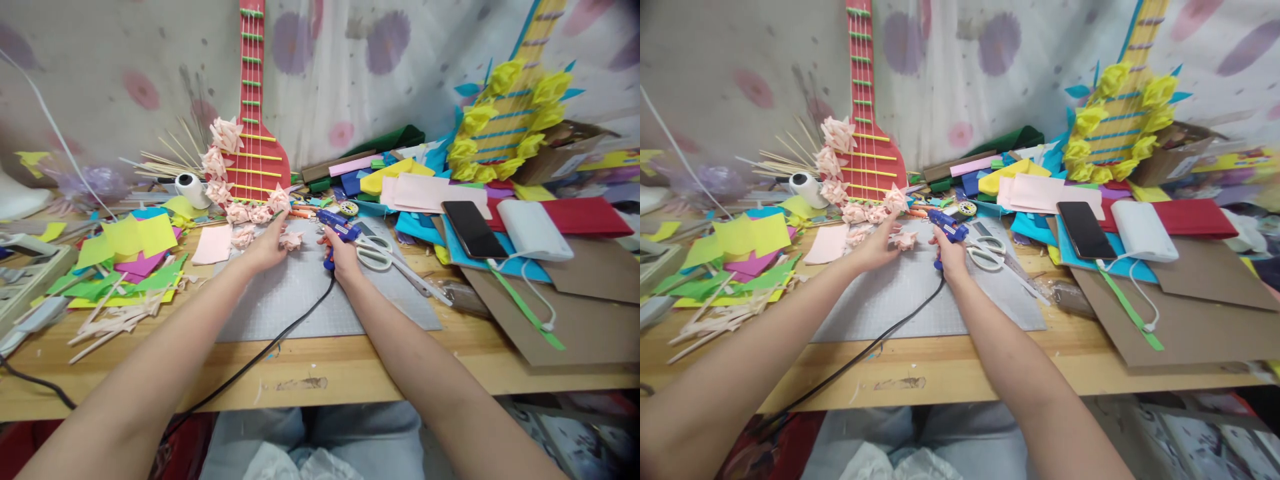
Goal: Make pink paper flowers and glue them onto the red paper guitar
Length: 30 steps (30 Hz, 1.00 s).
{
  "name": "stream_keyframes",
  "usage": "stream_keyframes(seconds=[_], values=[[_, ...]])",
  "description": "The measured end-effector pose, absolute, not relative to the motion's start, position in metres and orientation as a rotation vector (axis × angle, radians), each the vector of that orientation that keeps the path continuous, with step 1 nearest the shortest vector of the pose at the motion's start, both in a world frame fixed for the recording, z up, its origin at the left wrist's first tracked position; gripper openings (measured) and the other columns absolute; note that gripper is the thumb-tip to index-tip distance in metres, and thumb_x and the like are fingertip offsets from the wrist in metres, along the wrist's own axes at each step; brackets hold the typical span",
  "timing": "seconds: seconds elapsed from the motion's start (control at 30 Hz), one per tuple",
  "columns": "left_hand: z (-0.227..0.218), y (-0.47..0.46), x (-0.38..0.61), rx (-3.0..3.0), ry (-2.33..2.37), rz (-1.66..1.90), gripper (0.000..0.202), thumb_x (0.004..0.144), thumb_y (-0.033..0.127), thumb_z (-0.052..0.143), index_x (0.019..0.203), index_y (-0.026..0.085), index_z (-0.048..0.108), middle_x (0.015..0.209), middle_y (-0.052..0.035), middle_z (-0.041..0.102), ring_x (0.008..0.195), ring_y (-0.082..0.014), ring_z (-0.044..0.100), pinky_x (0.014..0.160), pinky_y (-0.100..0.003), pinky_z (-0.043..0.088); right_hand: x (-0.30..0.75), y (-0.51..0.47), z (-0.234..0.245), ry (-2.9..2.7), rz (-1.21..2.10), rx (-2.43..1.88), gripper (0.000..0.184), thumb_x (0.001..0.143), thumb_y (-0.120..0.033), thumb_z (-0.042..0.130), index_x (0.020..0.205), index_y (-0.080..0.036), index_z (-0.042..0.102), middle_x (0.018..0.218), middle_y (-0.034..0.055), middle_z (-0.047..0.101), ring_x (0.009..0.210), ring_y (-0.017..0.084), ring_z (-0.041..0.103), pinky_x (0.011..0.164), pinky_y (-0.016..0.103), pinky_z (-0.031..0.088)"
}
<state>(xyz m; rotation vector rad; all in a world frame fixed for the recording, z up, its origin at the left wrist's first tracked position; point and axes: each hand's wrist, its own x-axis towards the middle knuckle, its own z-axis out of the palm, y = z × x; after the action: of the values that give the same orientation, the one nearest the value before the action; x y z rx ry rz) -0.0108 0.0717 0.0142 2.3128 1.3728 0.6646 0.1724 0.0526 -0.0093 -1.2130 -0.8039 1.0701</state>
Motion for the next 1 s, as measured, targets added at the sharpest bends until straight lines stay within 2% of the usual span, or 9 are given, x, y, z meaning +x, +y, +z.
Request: stream_keyframes(seconds=[0.2,0.33,0.47,0.57,0.67,0.73,0.9,1.0], values=[[0.016,0.056,0.012,2.138,1.775,0.796,0.080,0.072,0.037,0.065,0.140,0.023,0.024,0.122,-0.0114,0.054,0.100,-0.0248,0.059,0.084,-0.039,0.046,0.172,0.052,-0.010,-0.802,1.064,-1.210,0.029,0.066,-0.046,0.064,0.059,-0.018,0.058,0.053,-0.0007,0.060,0.035,0.005,0.038,0.033,0.020,0.030],[0.017,0.045,0.022,2.130,1.912,0.822,0.090,0.064,0.042,0.074,0.138,0.023,0.027,0.125,-0.0139,0.050,0.108,-0.0300,0.055,0.086,-0.041,0.045,0.172,0.053,-0.010,-0.797,1.063,-1.194,0.030,0.065,-0.046,0.065,0.058,-0.018,0.058,0.052,-0.0011,0.059,0.035,0.005,0.038,0.033,0.019,0.030],[0.011,0.044,0.017,2.178,1.883,0.962,0.092,0.059,0.042,0.077,0.134,0.020,0.030,0.125,-0.0142,0.048,0.113,-0.0285,0.050,0.093,-0.041,0.041,0.172,0.054,-0.010,-0.785,1.068,-1.214,0.030,0.065,-0.046,0.064,0.058,-0.018,0.057,0.055,-0.0009,0.061,0.035,0.004,0.038,0.033,0.019,0.031],[0.004,0.044,0.005,2.149,1.858,1.094,0.079,0.065,0.039,0.073,0.131,0.020,0.032,0.122,-0.0122,0.049,0.103,-0.0238,0.053,0.091,-0.039,0.042,0.172,0.053,-0.011,-0.832,1.040,-1.223,0.031,0.066,-0.048,0.063,0.058,-0.018,0.058,0.056,-0.0007,0.061,0.036,0.005,0.039,0.035,0.019,0.033],[-0.001,0.037,-0.009,2.081,1.841,1.209,0.054,0.075,0.028,0.060,0.123,0.020,0.039,0.114,-0.0095,0.051,0.088,-0.0176,0.056,0.087,-0.036,0.045,0.172,0.048,-0.008,-0.984,1.027,-1.223,0.033,0.068,-0.050,0.063,0.059,-0.018,0.061,0.047,-0.0023,0.055,0.035,0.006,0.038,0.036,0.020,0.033],[-0.004,0.030,-0.019,2.034,1.839,1.281,0.039,0.078,0.021,0.052,0.116,0.019,0.044,0.108,-0.0082,0.053,0.084,-0.0158,0.055,0.086,-0.034,0.045,0.171,0.042,-0.004,-1.120,1.078,-1.172,0.034,0.069,-0.051,0.063,0.060,-0.018,0.063,0.043,-0.0024,0.052,0.035,0.006,0.038,0.036,0.021,0.033],[-0.005,0.018,-0.048,1.827,1.977,1.376,0.031,0.078,0.017,0.044,0.108,0.020,0.048,0.104,-0.0069,0.056,0.083,-0.0163,0.056,0.073,-0.031,0.047,0.165,0.029,0.008,-1.344,1.327,-1.044,0.033,0.065,-0.052,0.066,0.064,-0.018,0.064,0.061,0.0007,0.065,0.038,0.006,0.041,0.036,0.020,0.032],[-0.007,0.020,-0.063,1.862,1.997,1.147,0.023,0.077,0.021,0.045,0.098,0.019,0.055,0.097,-0.0064,0.060,0.079,-0.0174,0.057,0.071,-0.031,0.047,0.162,0.025,0.009,-1.409,1.379,-1.085,0.032,0.065,-0.048,0.068,0.067,-0.017,0.065,0.056,-0.0003,0.063,0.036,0.005,0.040,0.034,0.019,0.031]])
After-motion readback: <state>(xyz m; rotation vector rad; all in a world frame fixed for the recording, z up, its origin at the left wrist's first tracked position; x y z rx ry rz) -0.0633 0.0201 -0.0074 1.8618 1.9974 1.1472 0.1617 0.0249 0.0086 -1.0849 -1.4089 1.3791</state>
